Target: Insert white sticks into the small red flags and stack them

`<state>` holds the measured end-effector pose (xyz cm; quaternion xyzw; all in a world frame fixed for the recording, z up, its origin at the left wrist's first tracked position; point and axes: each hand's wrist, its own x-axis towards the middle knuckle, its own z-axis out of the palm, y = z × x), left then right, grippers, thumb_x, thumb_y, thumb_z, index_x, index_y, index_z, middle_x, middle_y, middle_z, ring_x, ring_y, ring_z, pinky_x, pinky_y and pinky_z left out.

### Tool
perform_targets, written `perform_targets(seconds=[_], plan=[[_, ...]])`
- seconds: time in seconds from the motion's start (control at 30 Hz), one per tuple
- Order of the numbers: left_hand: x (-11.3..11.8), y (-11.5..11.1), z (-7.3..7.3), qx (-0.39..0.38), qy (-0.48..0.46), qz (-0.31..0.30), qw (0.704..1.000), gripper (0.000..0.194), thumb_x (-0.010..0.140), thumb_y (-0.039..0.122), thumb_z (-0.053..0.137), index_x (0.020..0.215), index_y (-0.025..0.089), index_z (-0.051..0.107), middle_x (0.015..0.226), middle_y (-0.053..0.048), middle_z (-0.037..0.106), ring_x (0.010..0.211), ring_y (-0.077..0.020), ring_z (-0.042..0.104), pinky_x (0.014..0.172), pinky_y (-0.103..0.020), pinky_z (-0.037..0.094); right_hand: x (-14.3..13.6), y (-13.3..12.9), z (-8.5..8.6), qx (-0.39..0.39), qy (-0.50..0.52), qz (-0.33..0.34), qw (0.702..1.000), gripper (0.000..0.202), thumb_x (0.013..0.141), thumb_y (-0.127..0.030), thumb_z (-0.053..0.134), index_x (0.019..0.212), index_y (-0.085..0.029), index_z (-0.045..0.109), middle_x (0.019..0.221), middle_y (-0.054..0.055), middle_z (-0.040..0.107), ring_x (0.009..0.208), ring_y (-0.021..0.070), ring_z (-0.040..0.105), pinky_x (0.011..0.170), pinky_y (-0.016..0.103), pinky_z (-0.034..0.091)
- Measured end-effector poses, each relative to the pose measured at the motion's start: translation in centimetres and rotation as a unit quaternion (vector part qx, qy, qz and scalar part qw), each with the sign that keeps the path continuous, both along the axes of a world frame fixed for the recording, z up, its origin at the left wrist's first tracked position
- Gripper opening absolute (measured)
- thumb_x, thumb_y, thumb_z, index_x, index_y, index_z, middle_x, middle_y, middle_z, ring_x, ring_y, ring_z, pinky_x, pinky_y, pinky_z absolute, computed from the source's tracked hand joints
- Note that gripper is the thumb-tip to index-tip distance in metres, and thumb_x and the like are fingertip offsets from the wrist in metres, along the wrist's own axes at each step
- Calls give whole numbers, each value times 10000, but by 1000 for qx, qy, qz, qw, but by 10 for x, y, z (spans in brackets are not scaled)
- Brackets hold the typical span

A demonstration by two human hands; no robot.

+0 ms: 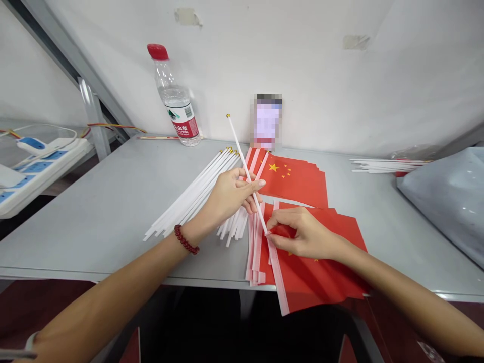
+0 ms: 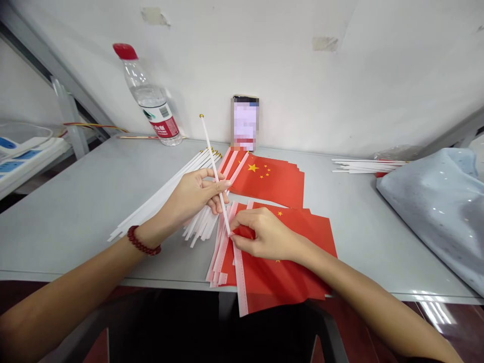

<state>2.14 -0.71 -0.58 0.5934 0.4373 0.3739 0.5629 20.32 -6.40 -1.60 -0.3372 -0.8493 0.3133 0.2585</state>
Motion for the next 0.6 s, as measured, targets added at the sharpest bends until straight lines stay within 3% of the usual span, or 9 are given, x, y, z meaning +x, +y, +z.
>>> perform_targets(seconds=[0.2,0.6], plan=[[1,-2,2,19,13,5,1000,301,777,397,648,830,172,455,573,-7,650,396,-125,586,370,-211,465,0,1,0,-20,-13,-5,1000,86,777,-80,554,734,-149,581,666,-19,594,583,84,491,606,207,394],[-1,-4,9,68,-27,-46,996,257,831,370,591,956,174,482,616,7,663,418,-92,561,456,-212,484,1,0,3,-54,-3,5,999,132,782,-37,517,732,-129,599,625,-32,545,541,70,439,547,189,367]])
